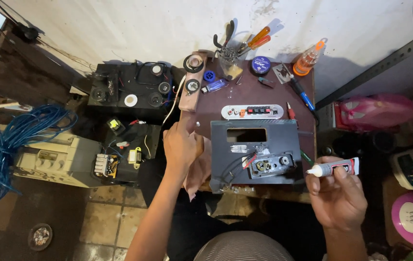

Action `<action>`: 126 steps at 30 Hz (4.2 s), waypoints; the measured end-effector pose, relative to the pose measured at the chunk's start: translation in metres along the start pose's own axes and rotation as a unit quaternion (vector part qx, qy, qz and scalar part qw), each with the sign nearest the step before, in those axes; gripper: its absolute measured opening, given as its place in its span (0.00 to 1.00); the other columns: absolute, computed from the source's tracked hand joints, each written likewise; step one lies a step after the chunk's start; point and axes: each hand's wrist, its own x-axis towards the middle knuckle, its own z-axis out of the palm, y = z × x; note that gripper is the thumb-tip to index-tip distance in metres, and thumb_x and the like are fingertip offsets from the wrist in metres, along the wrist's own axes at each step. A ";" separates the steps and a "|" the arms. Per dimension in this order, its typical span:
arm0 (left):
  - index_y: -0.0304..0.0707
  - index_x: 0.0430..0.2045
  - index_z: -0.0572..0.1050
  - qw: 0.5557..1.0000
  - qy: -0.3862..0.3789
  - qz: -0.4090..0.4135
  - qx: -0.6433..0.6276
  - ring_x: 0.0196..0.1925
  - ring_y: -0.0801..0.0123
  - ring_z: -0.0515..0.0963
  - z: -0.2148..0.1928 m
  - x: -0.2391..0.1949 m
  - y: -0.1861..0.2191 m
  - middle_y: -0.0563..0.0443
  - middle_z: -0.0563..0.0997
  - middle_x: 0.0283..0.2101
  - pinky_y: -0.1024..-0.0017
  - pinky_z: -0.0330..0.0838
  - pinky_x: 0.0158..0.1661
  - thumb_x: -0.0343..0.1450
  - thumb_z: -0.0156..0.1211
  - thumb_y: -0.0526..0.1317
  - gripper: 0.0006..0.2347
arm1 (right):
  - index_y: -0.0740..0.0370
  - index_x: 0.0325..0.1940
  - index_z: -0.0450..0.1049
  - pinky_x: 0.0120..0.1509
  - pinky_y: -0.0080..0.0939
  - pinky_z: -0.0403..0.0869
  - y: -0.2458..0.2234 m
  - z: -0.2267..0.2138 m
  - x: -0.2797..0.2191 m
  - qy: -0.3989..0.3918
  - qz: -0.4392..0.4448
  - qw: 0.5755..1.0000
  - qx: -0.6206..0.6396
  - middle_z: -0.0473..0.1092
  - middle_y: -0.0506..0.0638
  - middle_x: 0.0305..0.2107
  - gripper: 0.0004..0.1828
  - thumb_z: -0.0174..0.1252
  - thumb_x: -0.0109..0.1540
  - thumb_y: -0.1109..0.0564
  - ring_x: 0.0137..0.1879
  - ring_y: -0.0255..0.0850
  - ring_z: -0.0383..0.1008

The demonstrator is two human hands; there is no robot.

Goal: The person handles a small black electronic component, aligns it with a metal chassis, and then applies adhesive from a tube to the component's interior. The person continues to apply adhesive around the component's edges.

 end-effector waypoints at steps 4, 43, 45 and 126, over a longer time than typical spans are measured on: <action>0.43 0.35 0.77 0.996 0.080 0.021 -0.029 0.24 0.61 0.71 -0.012 -0.004 0.012 0.57 0.68 0.21 0.61 0.63 0.33 0.62 0.56 0.37 0.09 | 0.69 0.49 0.79 0.31 0.33 0.67 0.000 0.001 0.001 -0.006 -0.008 1.000 0.003 0.75 0.58 0.35 0.13 0.59 0.66 0.57 0.31 0.43 0.70; 0.33 0.44 0.80 0.921 -0.195 0.308 -0.137 0.54 0.52 0.77 -0.074 -0.014 0.144 0.43 0.80 0.38 0.49 0.56 0.61 0.60 0.74 0.40 0.20 | 0.72 0.55 0.71 0.28 0.35 0.76 0.005 -0.036 0.009 0.044 -0.037 0.992 -0.113 0.75 0.65 0.37 0.18 0.54 0.68 0.54 0.28 0.45 0.78; 0.32 0.45 0.80 0.917 -0.174 0.314 -0.171 0.50 0.53 0.79 -0.073 -0.015 0.144 0.42 0.81 0.37 0.54 0.62 0.59 0.60 0.75 0.38 0.20 | 0.73 0.54 0.72 0.29 0.36 0.78 0.000 -0.029 0.010 0.049 -0.044 0.993 -0.098 0.76 0.65 0.36 0.18 0.55 0.68 0.55 0.30 0.47 0.80; 0.39 0.45 0.82 0.918 -0.140 0.253 -0.272 0.47 0.60 0.82 -0.059 -0.016 0.136 0.49 0.83 0.32 0.63 0.67 0.57 0.55 0.77 0.33 0.22 | 0.79 0.42 0.77 0.53 0.38 0.74 0.011 0.019 0.030 0.003 -0.120 0.944 -0.309 0.74 0.62 0.32 0.11 0.63 0.62 0.64 0.41 0.41 0.75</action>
